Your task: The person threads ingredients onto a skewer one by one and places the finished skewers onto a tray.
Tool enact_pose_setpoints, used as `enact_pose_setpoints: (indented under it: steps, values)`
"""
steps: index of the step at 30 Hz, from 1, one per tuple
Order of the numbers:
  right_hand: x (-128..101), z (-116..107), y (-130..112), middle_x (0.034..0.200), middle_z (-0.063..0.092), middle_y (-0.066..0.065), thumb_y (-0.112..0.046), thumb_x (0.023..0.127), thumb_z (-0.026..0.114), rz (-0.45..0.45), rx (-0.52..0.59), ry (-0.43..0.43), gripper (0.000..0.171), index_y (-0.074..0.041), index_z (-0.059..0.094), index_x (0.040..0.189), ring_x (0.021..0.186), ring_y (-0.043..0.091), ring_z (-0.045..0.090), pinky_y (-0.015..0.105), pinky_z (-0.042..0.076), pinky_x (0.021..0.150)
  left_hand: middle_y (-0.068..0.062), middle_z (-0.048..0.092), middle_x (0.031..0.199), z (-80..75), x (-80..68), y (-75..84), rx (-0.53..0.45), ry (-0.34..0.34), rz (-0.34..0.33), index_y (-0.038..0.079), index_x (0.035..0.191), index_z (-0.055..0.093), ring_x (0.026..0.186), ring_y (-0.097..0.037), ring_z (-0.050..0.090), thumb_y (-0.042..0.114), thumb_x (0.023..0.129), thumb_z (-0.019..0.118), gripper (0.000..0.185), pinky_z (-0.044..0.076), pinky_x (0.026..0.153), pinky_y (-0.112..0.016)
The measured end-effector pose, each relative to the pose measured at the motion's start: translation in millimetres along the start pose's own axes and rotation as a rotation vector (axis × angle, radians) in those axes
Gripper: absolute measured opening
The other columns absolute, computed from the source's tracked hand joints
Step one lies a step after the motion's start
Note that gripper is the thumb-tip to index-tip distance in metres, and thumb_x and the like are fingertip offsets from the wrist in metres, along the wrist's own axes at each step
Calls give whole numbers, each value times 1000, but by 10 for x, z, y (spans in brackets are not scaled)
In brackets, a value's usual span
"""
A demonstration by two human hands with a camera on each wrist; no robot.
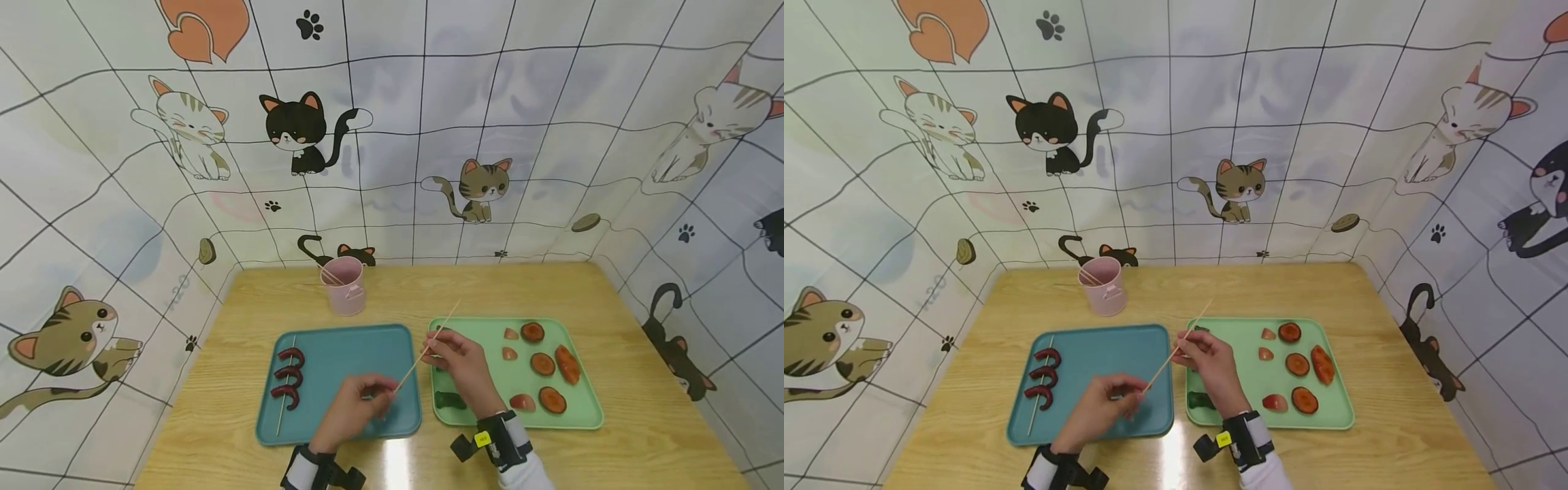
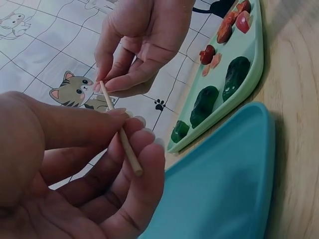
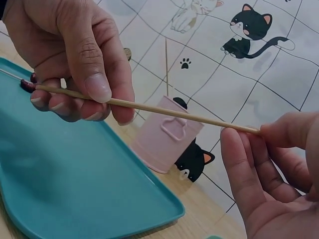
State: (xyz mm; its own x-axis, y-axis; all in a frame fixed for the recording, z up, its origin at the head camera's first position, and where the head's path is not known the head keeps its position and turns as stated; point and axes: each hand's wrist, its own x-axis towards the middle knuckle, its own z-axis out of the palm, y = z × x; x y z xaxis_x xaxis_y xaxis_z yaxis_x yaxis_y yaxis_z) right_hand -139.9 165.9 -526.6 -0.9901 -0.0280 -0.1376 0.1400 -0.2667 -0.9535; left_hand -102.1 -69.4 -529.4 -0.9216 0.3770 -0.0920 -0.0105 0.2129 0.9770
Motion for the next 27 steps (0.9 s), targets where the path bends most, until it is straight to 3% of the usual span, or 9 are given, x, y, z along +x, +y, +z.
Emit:
enact_pose_setpoints:
  steps: [7,14,18,22,25,27]
  values:
    - [-28,-11,34,113,70,12,-11,97,71,15,-1,-34,28,6,65,118,105,29,71,38,61,91,-31,70,92,31,-49,-14,-43,-21,-22,-9,111,72,61,-10,62,3,95,68,20,53,56,-23]
    - [-27,1,23,108,71,12,-13,98,70,3,-9,-73,31,7,63,121,106,31,71,38,60,91,-32,71,97,16,-63,-23,-47,-9,-41,-7,111,73,68,-19,68,1,96,65,19,55,57,-21]
    - [-7,5,9,106,73,10,-15,98,70,3,-35,-88,33,6,63,123,101,24,73,38,60,91,-32,71,95,-8,-63,-15,-59,0,-42,-7,110,73,66,-17,67,4,96,68,19,55,57,-22]
    - [10,-46,-28,114,72,19,-19,98,71,-3,-85,-113,38,4,62,127,99,19,75,39,60,92,-32,69,94,-27,-70,-20,-84,5,-39,-8,110,73,66,-17,67,7,95,71,21,55,56,-23]
    - [12,-131,-72,125,67,28,-22,99,70,-32,-135,-137,42,3,61,132,104,24,75,42,59,95,-33,69,94,-45,-78,-34,-97,11,-36,-9,110,72,68,-19,68,6,95,70,21,57,57,-25]
    - [14,-206,-105,128,66,28,-24,99,69,-54,-177,-144,44,1,60,134,109,29,74,44,57,97,-33,69,95,-59,-83,-47,-100,17,-34,-9,110,71,68,-20,69,5,96,69,20,58,57,-27]
